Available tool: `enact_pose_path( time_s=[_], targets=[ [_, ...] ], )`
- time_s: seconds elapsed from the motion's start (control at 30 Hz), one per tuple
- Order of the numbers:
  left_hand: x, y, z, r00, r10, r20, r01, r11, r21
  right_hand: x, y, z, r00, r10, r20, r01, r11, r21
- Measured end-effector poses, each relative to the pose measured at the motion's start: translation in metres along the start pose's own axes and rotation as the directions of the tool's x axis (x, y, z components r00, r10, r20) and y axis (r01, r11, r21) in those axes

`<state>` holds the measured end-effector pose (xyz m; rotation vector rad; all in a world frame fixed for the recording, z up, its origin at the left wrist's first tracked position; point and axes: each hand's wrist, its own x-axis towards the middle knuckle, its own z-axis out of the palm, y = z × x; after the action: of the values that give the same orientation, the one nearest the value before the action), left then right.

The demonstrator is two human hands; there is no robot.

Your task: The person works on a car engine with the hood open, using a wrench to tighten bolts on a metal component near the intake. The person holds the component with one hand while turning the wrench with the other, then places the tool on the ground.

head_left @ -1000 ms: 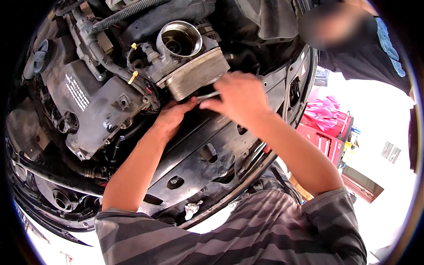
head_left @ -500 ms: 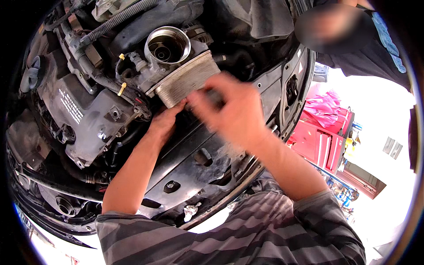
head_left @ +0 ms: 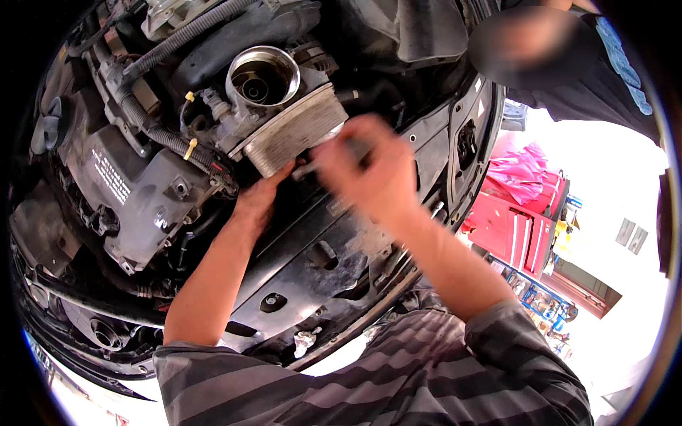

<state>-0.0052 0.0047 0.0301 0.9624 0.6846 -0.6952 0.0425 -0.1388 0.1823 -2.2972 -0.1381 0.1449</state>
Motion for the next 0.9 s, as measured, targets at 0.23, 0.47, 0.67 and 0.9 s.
enact_pose_path(
  time_s=[0.23, 0.47, 0.67, 0.9],
  targets=[
    [-0.002, -0.004, -0.012, 0.988, -0.023, 0.153, 0.053, 0.979, -0.198, -0.007, -0.016, 0.003, 0.991, -0.090, 0.101, 0.110, 0.971, -0.214],
    [-0.011, 0.008, 0.009, 0.976, -0.033, -0.216, 0.034, 0.999, -0.001, 0.031, 0.034, -0.024, 0.705, 0.706, 0.075, -0.681, 0.643, 0.351],
    [0.012, -0.013, -0.009, 0.996, 0.091, -0.012, -0.091, 0.993, -0.069, -0.008, -0.026, 0.006, 0.987, -0.082, 0.142, 0.102, 0.985, -0.139],
    [-0.003, 0.003, 0.004, 1.000, -0.024, 0.020, 0.025, 0.999, -0.022, 0.032, 0.033, -0.025, 0.665, 0.734, 0.141, -0.711, 0.563, 0.420]
  ],
)
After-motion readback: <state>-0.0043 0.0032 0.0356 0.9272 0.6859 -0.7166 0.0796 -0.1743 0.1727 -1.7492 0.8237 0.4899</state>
